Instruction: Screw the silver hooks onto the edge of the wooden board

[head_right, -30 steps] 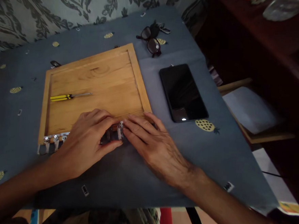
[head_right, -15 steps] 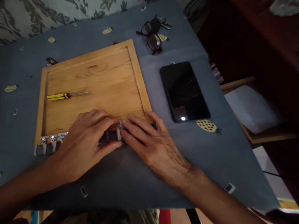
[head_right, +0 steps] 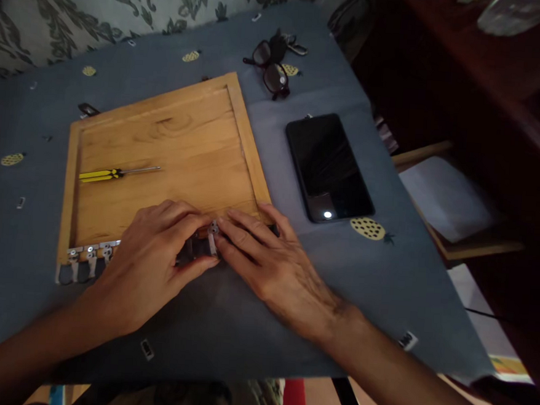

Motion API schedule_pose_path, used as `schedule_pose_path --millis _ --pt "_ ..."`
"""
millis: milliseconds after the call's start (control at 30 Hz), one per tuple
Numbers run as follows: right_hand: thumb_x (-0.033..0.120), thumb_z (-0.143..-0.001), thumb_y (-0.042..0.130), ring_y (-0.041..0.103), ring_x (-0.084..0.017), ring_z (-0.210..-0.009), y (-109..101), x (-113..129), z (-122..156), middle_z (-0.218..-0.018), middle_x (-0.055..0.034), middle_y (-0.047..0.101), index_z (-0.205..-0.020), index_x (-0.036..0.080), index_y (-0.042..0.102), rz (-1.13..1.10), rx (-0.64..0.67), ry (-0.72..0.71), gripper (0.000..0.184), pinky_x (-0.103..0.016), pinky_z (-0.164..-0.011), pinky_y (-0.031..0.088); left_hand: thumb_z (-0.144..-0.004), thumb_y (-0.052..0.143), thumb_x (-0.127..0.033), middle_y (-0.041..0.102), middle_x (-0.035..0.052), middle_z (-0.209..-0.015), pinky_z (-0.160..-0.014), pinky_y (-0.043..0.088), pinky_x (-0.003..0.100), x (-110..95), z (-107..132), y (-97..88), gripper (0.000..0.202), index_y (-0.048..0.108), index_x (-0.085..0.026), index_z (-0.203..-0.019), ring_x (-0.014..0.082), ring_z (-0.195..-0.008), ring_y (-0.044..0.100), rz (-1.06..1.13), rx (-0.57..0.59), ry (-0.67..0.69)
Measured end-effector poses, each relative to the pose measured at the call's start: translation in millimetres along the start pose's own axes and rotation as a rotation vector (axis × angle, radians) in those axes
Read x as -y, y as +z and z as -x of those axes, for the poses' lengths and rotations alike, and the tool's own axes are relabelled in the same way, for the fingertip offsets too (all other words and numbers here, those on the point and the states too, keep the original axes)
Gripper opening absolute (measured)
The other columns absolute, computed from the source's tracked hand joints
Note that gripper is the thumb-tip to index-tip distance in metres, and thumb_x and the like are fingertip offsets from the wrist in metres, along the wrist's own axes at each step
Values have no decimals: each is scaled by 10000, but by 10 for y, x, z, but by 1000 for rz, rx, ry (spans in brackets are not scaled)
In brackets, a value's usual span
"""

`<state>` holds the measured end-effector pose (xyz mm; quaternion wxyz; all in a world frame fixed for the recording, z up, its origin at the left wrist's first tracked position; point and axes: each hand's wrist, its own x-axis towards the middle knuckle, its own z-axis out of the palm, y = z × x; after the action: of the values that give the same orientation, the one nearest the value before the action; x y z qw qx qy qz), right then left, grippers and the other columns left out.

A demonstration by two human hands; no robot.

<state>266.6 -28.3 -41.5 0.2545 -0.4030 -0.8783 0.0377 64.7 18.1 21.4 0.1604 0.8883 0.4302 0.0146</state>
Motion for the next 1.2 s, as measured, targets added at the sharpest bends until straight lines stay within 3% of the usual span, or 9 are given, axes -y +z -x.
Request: schedule_pose_path --millis 500,733,1200 --pt "107 -1005 471 564 -273 -1336 14 -13 6 -1357 -102 671 -1228 214 671 -30 14 15 318 -615 -1116 426 -873 703 -254 654 74 -1077 -883 506 486 -7 17 26 239 609 -157 -1070 267 -993 605 15 -2 -3" --pt "127 -1015 461 585 -296 -1309 13 -11 -2 -1337 -129 680 -1199 150 674 -30 7 6 283 -625 -1095 444 -870 705 -246 649 70 -1071 -888 512 508 6 21 25 251 612 -146 -1082 274 -1000 605 25 -3 -1" --pt "123 -1008 471 574 -265 -1323 20 -21 8 -1346 -85 682 -1201 216 673 -13 28 22 294 -602 -1112 425 -873 699 -267 649 75 -1053 -859 525 517 9 9 36 241 626 -142 -1066 284 -974 612 -18 -5 8"
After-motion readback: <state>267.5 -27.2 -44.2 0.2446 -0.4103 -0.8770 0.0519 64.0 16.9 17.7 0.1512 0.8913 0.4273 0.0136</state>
